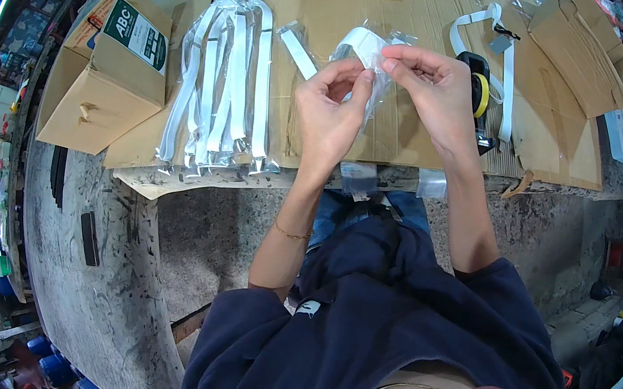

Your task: The recorder is assembling white straps, applying tape, and organizing them on a workbench in a workshop setting.

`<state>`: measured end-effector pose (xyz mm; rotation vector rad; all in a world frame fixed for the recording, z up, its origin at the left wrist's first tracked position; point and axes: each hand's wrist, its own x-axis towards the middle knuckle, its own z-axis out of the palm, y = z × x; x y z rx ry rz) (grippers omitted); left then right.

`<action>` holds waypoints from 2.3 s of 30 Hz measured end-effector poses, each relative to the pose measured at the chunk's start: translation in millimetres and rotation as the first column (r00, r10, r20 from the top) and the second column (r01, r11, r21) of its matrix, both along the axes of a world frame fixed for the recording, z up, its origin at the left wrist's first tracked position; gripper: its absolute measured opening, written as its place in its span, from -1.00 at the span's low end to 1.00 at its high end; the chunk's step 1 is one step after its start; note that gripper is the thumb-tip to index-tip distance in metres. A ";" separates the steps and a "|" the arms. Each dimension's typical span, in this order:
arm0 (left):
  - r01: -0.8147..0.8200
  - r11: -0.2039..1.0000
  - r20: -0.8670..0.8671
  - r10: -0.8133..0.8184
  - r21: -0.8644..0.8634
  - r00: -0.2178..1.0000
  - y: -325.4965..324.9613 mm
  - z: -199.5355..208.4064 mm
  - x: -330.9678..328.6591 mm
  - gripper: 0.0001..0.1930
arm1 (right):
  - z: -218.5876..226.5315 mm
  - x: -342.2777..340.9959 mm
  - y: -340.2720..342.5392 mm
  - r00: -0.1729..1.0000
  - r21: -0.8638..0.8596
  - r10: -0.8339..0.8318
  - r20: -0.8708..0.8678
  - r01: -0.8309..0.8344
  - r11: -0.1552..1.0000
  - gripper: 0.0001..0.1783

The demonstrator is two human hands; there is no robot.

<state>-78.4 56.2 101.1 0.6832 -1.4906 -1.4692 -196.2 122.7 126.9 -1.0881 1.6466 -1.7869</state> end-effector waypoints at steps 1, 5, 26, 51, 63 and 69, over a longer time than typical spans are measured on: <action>0.004 1.000 -0.014 -0.004 0.001 1.000 0.5 -0.3 -0.6 -0.81 | -0.4 -0.5 0.2 1.000 0.000 -0.001 0.000 0.001 1.000 -0.82; 0.009 1.000 -0.008 -0.009 -0.015 1.000 1.0 -1.8 -1.4 -0.83 | -0.9 -1.1 1.7 1.000 -0.001 0.000 -0.023 0.000 1.000 -0.81; 0.070 0.998 -0.118 -0.069 0.004 0.991 -9.9 7.7 -0.5 -0.84 | 16.3 -49.2 -19.3 0.930 0.057 0.160 -0.332 -0.150 0.987 -0.59; -0.180 0.789 0.145 0.322 -0.587 0.936 -6.3 18.4 1.3 -0.82 | 69.5 -44.2 -52.1 0.805 0.255 0.555 -0.212 -0.502 0.826 -0.71; 0.158 0.939 -0.623 -0.322 -0.305 0.713 -79.5 99.6 -11.9 -0.50 | 83.7 -61.6 -94.1 0.601 -0.151 0.799 0.033 -0.787 0.598 -0.66; -0.059 0.893 -0.123 0.004 -0.446 0.992 -92.4 163.2 -20.5 -0.78 | 183.3 -59.1 -80.1 0.861 -0.337 0.410 -0.301 -0.498 0.799 -0.50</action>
